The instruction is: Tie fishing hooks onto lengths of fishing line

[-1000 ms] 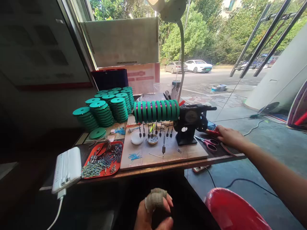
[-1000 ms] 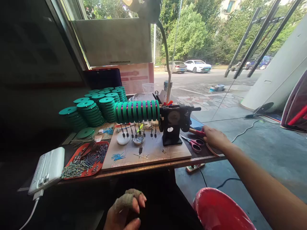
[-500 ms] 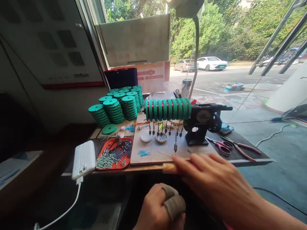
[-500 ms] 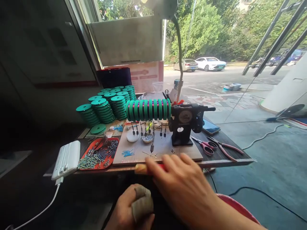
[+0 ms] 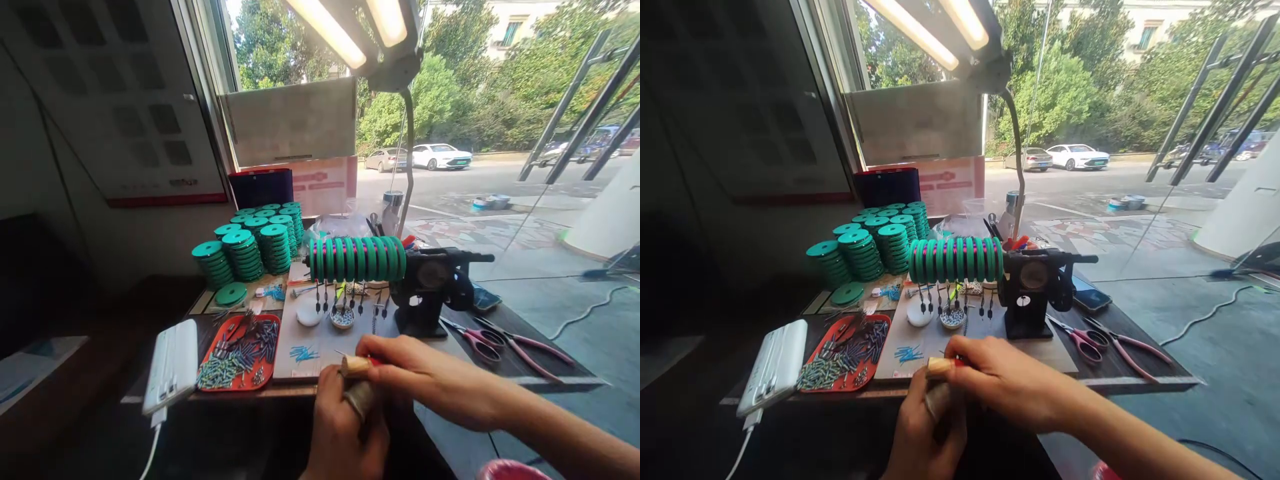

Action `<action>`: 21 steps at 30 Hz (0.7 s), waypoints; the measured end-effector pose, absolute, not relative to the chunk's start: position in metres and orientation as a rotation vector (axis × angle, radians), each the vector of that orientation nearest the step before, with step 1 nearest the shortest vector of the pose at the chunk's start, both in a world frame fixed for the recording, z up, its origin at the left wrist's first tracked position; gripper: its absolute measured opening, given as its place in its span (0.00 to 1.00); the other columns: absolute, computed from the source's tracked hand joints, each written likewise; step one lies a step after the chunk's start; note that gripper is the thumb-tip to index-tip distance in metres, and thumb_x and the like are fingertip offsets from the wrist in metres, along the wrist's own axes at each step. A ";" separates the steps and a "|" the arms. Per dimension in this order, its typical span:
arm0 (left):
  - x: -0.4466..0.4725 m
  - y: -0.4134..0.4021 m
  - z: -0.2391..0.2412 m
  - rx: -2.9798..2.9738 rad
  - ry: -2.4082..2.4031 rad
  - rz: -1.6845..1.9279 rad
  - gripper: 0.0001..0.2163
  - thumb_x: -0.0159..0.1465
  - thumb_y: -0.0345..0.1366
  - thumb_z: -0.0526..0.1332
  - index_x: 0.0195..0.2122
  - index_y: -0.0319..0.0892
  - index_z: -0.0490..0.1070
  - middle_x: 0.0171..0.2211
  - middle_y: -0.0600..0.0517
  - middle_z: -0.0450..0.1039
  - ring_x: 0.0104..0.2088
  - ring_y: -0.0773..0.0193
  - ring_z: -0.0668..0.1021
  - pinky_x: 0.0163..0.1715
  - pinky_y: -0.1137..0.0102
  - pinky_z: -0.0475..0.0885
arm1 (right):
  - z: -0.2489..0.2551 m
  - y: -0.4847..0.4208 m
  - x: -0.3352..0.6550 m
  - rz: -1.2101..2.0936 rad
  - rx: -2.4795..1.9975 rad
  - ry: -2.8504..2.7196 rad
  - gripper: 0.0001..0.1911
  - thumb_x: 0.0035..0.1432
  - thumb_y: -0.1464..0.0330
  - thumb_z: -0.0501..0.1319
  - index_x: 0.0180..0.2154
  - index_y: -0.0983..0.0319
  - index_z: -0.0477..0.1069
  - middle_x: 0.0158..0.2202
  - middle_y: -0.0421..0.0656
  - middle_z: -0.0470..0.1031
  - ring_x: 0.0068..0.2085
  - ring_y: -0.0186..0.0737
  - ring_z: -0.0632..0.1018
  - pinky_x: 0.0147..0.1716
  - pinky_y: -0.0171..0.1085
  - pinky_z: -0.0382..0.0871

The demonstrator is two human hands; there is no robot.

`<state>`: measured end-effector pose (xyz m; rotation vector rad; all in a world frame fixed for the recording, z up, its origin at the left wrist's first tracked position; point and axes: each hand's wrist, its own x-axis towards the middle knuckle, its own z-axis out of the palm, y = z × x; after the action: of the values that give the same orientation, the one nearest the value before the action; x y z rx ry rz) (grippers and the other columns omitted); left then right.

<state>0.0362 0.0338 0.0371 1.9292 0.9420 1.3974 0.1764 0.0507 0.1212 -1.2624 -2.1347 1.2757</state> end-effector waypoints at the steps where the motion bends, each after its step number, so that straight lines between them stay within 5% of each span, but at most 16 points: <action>1: 0.040 0.026 0.032 1.932 1.029 1.414 0.13 0.50 0.24 0.55 0.34 0.44 0.72 0.35 0.46 0.72 0.36 0.55 0.73 0.37 0.63 0.67 | 0.121 0.053 0.170 1.025 -1.379 -2.297 0.17 0.59 0.61 0.47 0.27 0.63 0.66 0.23 0.39 0.67 0.24 0.32 0.68 0.22 0.29 0.56; 4: 0.044 0.011 0.024 1.785 1.210 1.361 0.16 0.47 0.25 0.55 0.36 0.42 0.72 0.35 0.46 0.73 0.36 0.54 0.74 0.38 0.63 0.68 | 0.114 0.060 0.155 0.171 -1.637 -2.515 0.26 0.61 0.61 0.45 0.19 0.63 0.71 0.18 0.44 0.73 0.21 0.36 0.72 0.20 0.31 0.52; 7: 0.045 0.005 0.022 1.585 1.380 1.303 0.17 0.45 0.26 0.55 0.38 0.39 0.71 0.33 0.45 0.73 0.36 0.55 0.74 0.39 0.64 0.67 | 0.099 0.065 0.148 -0.223 -1.641 -2.490 0.24 0.61 0.65 0.46 0.20 0.63 0.73 0.19 0.47 0.76 0.22 0.40 0.76 0.20 0.32 0.53; 17: 0.051 0.000 0.030 1.415 1.370 1.298 0.15 0.45 0.28 0.58 0.36 0.39 0.71 0.35 0.45 0.73 0.39 0.54 0.73 0.43 0.64 0.64 | 0.091 0.073 0.154 -0.244 -1.560 -2.431 0.24 0.62 0.65 0.44 0.23 0.64 0.72 0.22 0.47 0.77 0.25 0.40 0.77 0.23 0.32 0.54; 21: 0.023 0.006 0.039 1.398 1.209 1.381 0.05 0.47 0.35 0.63 0.27 0.43 0.72 0.28 0.50 0.74 0.34 0.56 0.74 0.40 0.68 0.66 | 0.111 0.064 0.171 -0.133 -1.387 -2.452 0.20 0.61 0.56 0.45 0.36 0.59 0.69 0.24 0.40 0.77 0.28 0.38 0.77 0.24 0.31 0.56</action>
<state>0.0235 0.0057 0.0387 1.3979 1.2095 1.3814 0.1705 0.0644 0.1109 -1.3873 -2.4524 -0.1331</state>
